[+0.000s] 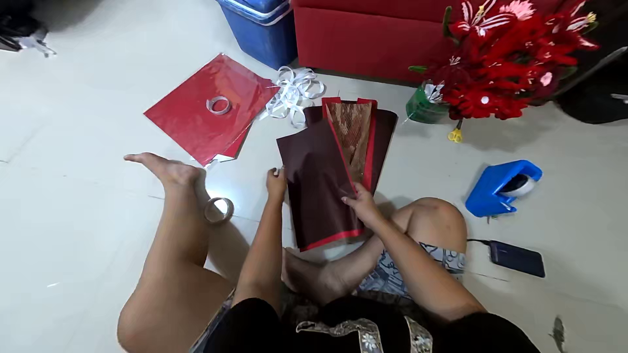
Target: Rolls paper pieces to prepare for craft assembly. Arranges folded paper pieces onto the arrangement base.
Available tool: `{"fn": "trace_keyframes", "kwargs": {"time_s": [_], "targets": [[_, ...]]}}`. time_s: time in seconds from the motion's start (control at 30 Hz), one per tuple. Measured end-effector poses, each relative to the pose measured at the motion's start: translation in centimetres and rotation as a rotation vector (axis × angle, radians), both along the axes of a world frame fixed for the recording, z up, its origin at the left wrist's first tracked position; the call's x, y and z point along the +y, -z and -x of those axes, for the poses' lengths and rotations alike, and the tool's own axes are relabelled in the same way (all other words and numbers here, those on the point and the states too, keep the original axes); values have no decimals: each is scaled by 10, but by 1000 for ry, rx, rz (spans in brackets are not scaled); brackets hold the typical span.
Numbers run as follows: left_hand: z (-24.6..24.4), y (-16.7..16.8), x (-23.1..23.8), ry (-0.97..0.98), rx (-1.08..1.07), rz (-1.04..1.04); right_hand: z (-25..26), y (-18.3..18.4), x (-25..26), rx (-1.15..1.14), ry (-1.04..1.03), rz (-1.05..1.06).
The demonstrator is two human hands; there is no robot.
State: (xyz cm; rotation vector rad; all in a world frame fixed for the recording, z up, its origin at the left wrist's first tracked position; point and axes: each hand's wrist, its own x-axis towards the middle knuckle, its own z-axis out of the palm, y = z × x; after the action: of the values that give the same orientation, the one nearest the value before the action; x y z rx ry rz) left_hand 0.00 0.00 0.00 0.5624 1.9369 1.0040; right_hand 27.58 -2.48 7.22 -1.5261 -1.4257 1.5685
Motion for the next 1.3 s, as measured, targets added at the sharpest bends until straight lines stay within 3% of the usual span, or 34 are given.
{"fn": "trace_keyframes", "kwargs": {"time_s": [0.07, 0.13, 0.23, 0.33, 0.57, 0.63, 0.8, 1.03, 1.13, 1.3], "targets": [[-21, -13, -18, -20, -265, 71, -2, 2, -7, 13, 3, -2], [-26, -19, -34, 39, -334, 124, -2, 3, -15, 11, -12, 2], [-21, -18, -55, 186, -47, 168, 0, 3, -24, 2, -28, 24], [-15, -17, -79, 127, 173, 180, 7, 5, -33, -24, 4, 36], [-36, -25, -111, -31, -428, 194, 32, -10, -51, 157, 103, 98], [-41, -23, -110, -19, -370, 187, 29, -17, -52, 191, 120, 86], [-54, -15, -104, 78, 83, 64, 10, -38, -55, 226, 165, 37], [-78, -8, -112, 135, -224, 205, -19, -37, -66, 158, 91, 27], [-77, 2, -117, 77, -222, 102, -32, -25, -64, 108, 50, 26], [-57, -14, -105, 151, -71, 61, -31, -24, -62, 10, 68, -8]]}}
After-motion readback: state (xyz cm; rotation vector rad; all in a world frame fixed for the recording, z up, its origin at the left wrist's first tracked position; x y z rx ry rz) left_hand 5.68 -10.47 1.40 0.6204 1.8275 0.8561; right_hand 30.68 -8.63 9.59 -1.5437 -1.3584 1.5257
